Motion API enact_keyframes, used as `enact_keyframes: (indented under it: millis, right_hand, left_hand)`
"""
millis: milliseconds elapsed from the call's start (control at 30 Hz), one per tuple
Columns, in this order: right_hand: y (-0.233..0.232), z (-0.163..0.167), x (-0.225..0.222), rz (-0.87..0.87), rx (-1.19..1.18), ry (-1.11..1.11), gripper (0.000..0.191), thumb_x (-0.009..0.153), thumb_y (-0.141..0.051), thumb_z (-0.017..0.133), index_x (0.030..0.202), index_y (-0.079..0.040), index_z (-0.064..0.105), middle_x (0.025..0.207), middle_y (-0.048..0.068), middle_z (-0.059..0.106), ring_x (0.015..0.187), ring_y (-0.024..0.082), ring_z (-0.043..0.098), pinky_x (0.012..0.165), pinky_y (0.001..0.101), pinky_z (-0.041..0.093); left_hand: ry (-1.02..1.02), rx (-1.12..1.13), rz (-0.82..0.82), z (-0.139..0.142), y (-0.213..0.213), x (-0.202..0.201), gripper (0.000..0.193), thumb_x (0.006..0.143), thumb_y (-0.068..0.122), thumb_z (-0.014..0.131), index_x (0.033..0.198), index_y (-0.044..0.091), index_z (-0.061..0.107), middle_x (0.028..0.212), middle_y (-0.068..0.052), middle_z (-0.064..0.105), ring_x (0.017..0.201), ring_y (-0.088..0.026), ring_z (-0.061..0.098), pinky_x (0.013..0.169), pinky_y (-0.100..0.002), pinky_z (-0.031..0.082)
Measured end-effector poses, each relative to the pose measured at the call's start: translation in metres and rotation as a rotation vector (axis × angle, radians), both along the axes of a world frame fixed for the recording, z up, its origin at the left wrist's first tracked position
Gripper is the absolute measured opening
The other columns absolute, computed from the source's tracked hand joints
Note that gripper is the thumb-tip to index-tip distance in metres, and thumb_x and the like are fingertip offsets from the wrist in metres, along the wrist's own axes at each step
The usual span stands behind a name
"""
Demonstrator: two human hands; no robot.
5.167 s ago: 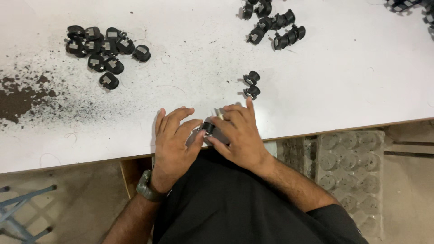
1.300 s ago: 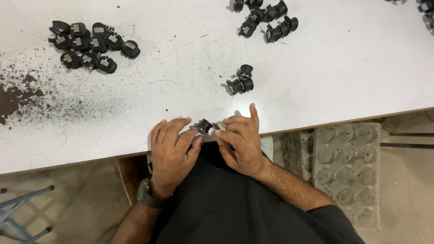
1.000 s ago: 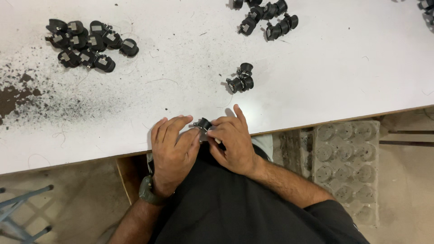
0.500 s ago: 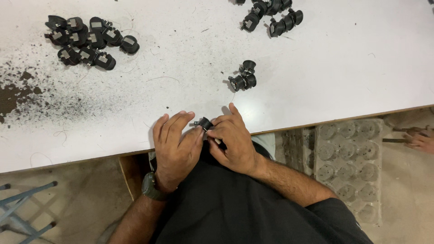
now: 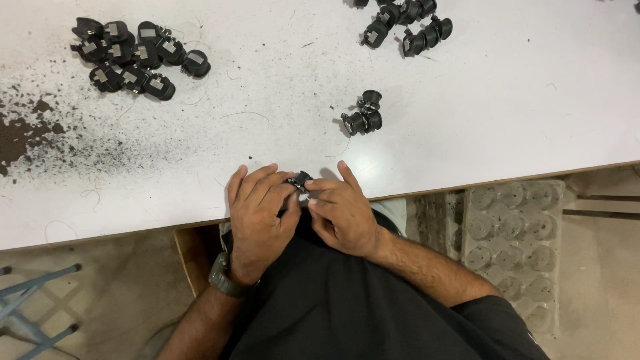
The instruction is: The person uses a small tool to scrape or deburr small black mechanical components on a white table. They then assemble the components into circular clusters, placing each finished cluster on the table.
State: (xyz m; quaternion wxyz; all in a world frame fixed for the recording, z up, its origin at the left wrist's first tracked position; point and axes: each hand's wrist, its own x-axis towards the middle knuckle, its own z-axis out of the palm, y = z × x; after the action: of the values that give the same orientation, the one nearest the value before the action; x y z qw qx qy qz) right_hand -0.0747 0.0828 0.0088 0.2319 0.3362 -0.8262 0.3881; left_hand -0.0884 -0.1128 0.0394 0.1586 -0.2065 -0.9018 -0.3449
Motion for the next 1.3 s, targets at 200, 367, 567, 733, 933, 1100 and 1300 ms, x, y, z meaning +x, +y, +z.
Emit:
enact_keyframes:
  millis: [200,367,567,733,933,1100,1300]
  right_hand:
    - [-0.003,0.003,-0.004,-0.036,0.074,-0.013,0.031,0.086,0.009,0.077,0.109,-0.005,0.063,0.099,0.007,0.066,0.115,0.024,0.067,0.128,0.0575,0.024]
    - [0.000,0.011,-0.006,0.005,0.049,-0.035,0.034,0.085,0.007,0.074,0.115,-0.006,0.065,0.099,0.007,0.063,0.119,0.026,0.065,0.130,0.0603,0.020]
    - [0.006,0.032,-0.015,-0.186,0.120,-0.113,0.036,0.085,-0.013,0.080,0.119,-0.008,0.070,0.104,0.008,0.060,0.122,0.031,0.057,0.126,0.0615,0.013]
    - [0.002,0.042,-0.020,-0.168,0.221,-0.217,0.035,0.086,-0.023,0.082,0.116,-0.009,0.072,0.104,0.007,0.060,0.124,0.028,0.055,0.126,0.0636,0.012]
    - [0.006,0.041,-0.020,-0.138,0.181,-0.243,0.033,0.087,-0.024,0.082,0.115,-0.009,0.072,0.103,0.006,0.060,0.123,0.026,0.056,0.128,0.0636,0.013]
    - [0.004,0.041,-0.019,-0.136,0.174,-0.245,0.033,0.085,-0.024,0.083,0.114,-0.010,0.073,0.102,0.006,0.060,0.122,0.026,0.056,0.127,0.0647,0.012]
    - [0.005,0.040,-0.017,-0.117,0.198,-0.224,0.037,0.084,-0.023,0.084,0.117,-0.009,0.073,0.101,0.006,0.059,0.124,0.027,0.055,0.127,0.0650,0.011]
  left_hand:
    - [-0.029,0.004,-0.018,0.000,-0.003,-0.001,0.010,0.087,0.006,0.073,0.097,0.007,0.072,0.117,-0.005,0.073,0.126,-0.026,0.063,0.122,-0.053,0.027]
    - [-0.062,0.068,-0.007,0.008,-0.009,-0.003,0.019,0.085,0.008,0.074,0.103,0.005,0.069,0.119,-0.006,0.069,0.129,-0.028,0.061,0.123,-0.055,0.027]
    - [-0.061,0.028,-0.020,0.020,-0.015,-0.010,0.041,0.083,0.012,0.076,0.121,-0.001,0.069,0.134,-0.014,0.063,0.136,-0.035,0.053,0.122,-0.057,0.025]
    - [-0.136,-0.002,-0.047,0.022,-0.015,-0.014,0.020,0.089,0.009,0.073,0.109,0.009,0.075,0.133,-0.010,0.068,0.139,-0.032,0.054,0.123,-0.058,0.025]
    - [-0.195,0.104,-0.038,0.030,-0.028,-0.016,0.007,0.090,0.008,0.072,0.096,0.010,0.072,0.122,-0.006,0.071,0.137,-0.028,0.058,0.126,-0.058,0.027]
    - [-0.200,0.114,-0.065,0.041,-0.033,-0.018,0.021,0.086,0.009,0.073,0.107,0.007,0.072,0.128,-0.010,0.067,0.136,-0.031,0.055,0.122,-0.059,0.025]
    - [-0.266,0.136,-0.101,0.036,-0.023,-0.016,0.011,0.089,0.010,0.075,0.099,0.011,0.073,0.127,-0.006,0.069,0.137,-0.029,0.057,0.123,-0.058,0.028]
